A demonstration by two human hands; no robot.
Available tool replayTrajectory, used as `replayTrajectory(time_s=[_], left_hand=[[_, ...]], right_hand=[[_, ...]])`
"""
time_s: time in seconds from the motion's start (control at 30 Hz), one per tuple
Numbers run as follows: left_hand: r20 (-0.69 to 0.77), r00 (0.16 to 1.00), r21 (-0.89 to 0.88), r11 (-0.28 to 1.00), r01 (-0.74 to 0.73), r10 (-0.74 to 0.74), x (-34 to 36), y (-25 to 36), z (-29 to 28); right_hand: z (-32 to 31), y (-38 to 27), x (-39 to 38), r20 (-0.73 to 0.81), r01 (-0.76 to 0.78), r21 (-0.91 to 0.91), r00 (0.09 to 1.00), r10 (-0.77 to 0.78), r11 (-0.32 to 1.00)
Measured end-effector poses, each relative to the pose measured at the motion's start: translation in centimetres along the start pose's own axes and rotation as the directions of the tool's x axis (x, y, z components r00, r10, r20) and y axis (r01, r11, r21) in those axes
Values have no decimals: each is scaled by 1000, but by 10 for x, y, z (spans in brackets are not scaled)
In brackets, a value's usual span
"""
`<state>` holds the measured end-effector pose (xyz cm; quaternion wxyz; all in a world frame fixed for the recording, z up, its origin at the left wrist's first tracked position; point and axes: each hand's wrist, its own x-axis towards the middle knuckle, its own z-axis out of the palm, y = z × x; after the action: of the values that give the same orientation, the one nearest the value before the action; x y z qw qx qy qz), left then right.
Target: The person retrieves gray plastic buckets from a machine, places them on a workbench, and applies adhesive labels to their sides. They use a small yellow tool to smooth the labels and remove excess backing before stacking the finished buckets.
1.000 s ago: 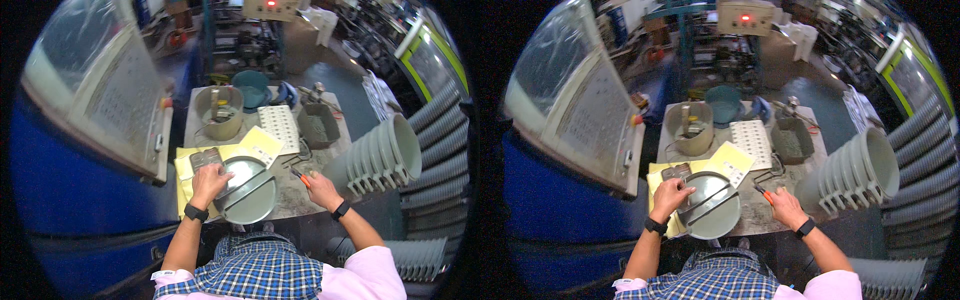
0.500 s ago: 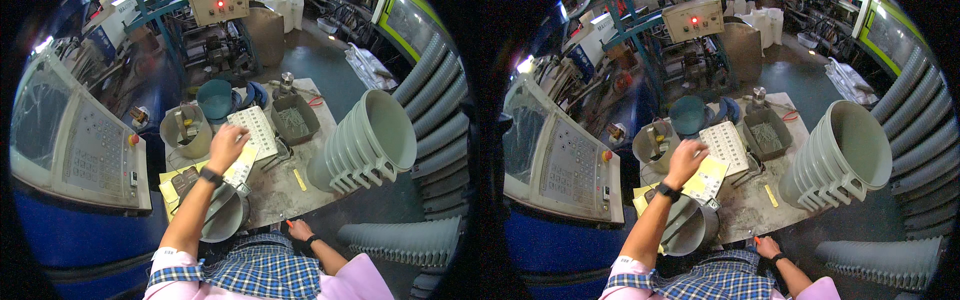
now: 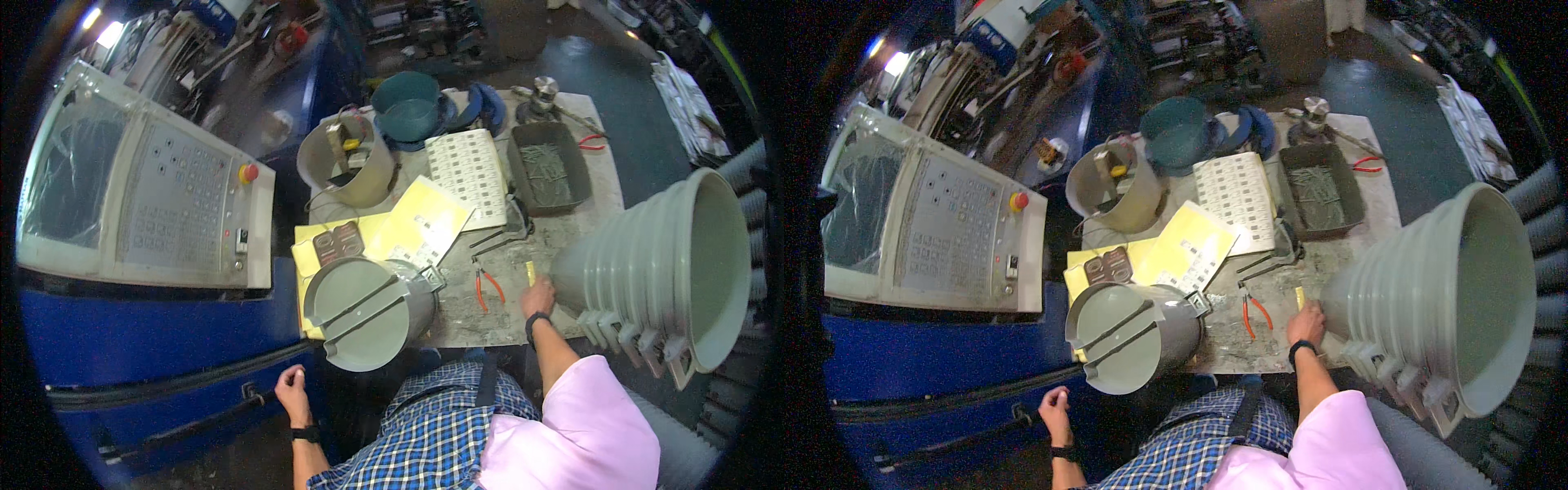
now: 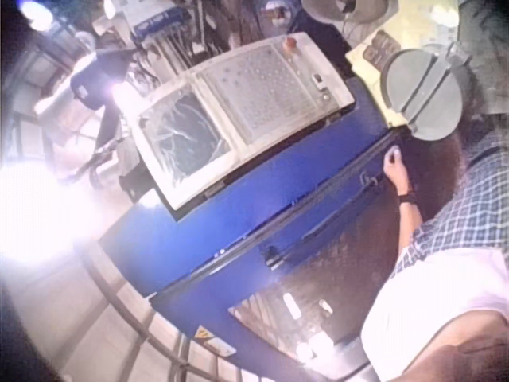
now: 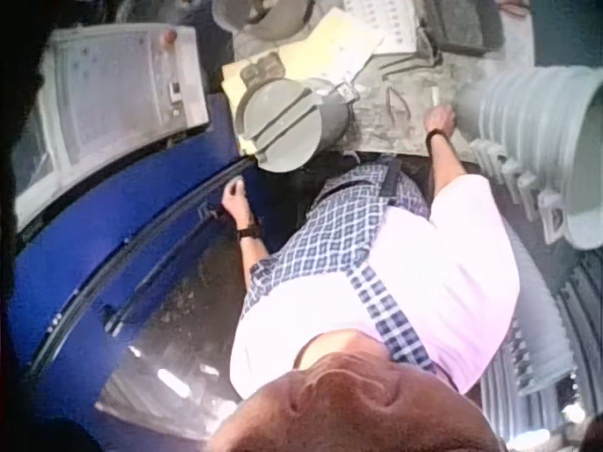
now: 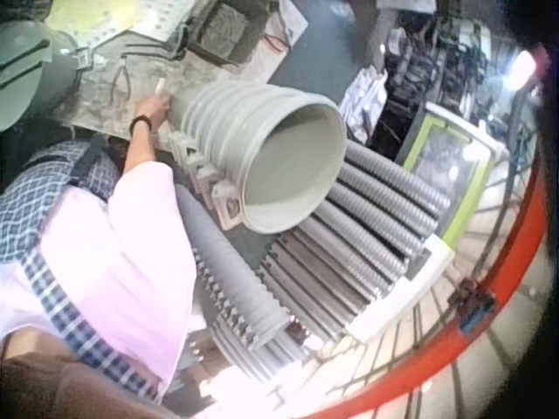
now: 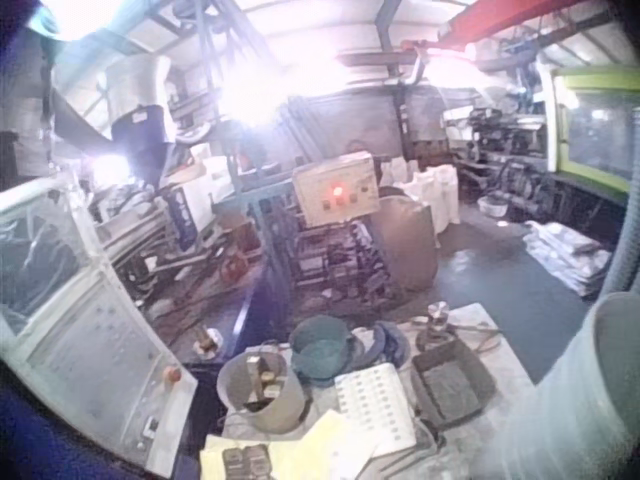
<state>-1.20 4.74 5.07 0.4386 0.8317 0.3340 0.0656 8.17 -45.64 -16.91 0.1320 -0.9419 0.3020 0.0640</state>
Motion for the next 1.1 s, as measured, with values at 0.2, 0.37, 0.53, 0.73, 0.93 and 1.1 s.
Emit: replayTrajectory(time_s=[0.2,0.37,0.53,0.73,0.93,1.1], left_hand=[[123,965,118,969,215,-230,-79,-16,-1],[237,955,325,941,97,-180,-100,-1,6],[288,952,274,961,26,-108,-82,2,25],[327,945,172,984,-33,-26,-15,-13,54],[269,956,72,988,-139,115,51,-44,84],[427,904,-48,997,59,-33,77,-61,103]], right_hand=[[21,-4,20,183,-169,-28,968,172,985],[8,-6,23,315,-201,82,935,166,976],[-24,-50,8,160,-175,536,982,104,826],[-109,-129,-70,140,173,859,825,-548,481],[-155,-180,-132,314,104,803,763,-565,587],[-135,-191,-158,66,382,633,840,-539,673]])
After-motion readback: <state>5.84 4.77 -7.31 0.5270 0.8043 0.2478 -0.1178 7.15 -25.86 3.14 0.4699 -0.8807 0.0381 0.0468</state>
